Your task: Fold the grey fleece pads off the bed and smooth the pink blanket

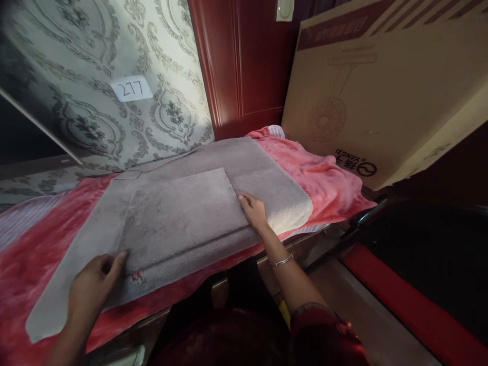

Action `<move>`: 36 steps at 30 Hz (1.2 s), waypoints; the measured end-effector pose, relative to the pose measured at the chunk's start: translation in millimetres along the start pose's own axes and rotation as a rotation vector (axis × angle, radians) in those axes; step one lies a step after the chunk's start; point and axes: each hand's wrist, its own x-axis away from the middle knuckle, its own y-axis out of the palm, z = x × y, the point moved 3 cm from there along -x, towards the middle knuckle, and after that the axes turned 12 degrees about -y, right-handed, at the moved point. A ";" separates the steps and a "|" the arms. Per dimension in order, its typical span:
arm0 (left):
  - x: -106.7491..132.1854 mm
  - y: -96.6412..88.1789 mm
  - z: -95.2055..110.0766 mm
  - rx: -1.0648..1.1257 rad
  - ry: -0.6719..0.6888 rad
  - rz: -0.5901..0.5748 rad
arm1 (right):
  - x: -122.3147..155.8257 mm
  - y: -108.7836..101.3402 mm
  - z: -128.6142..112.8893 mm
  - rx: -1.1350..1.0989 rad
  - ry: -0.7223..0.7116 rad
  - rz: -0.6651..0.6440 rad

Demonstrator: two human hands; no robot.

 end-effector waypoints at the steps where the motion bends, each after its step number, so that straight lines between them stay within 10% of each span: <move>1: 1.6 3.4 0.7 -0.027 -0.011 0.002 | -0.1 0.1 0.1 0.009 0.000 0.001; 10: -0.8 24.1 -23.6 0.143 -0.020 0.080 | -0.1 2.0 0.8 0.044 -0.021 0.022; 36: -43.8 -7.7 32.0 -0.130 -0.115 -0.159 | 1.0 2.5 1.9 0.016 -0.056 0.027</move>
